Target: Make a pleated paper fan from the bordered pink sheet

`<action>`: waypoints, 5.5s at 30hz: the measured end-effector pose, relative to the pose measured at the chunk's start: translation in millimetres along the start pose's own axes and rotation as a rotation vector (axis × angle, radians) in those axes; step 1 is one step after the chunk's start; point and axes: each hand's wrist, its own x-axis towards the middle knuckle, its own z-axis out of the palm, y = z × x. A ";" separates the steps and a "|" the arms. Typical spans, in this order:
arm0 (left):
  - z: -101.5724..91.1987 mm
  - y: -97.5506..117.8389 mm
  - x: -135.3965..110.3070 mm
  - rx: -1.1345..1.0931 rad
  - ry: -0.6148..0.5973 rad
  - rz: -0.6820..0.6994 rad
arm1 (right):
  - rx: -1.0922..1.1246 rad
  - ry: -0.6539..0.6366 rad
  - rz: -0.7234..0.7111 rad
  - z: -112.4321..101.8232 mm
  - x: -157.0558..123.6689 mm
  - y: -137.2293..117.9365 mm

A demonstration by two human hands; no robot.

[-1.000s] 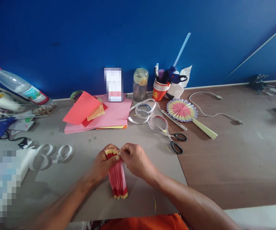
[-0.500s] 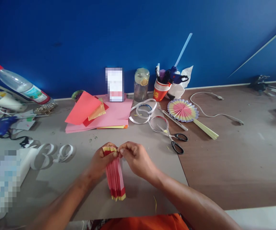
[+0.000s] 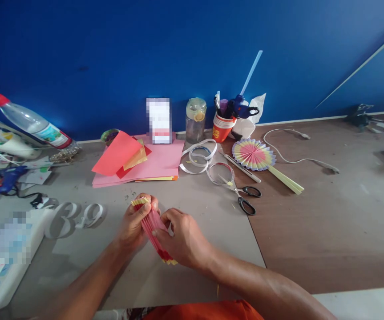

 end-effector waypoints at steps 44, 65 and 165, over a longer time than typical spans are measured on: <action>-2.5 -1.0 -4.1 -0.276 -0.225 -0.101 | -0.070 0.254 -0.371 3.1 0.4 2.8; -4.8 -6.5 -4.2 -0.231 -0.231 -0.109 | -0.196 0.256 -0.397 8.4 1.4 7.9; -7.9 -4.3 -2.6 1.604 -0.204 0.447 | -0.534 -0.188 -0.253 -28.2 33.1 39.7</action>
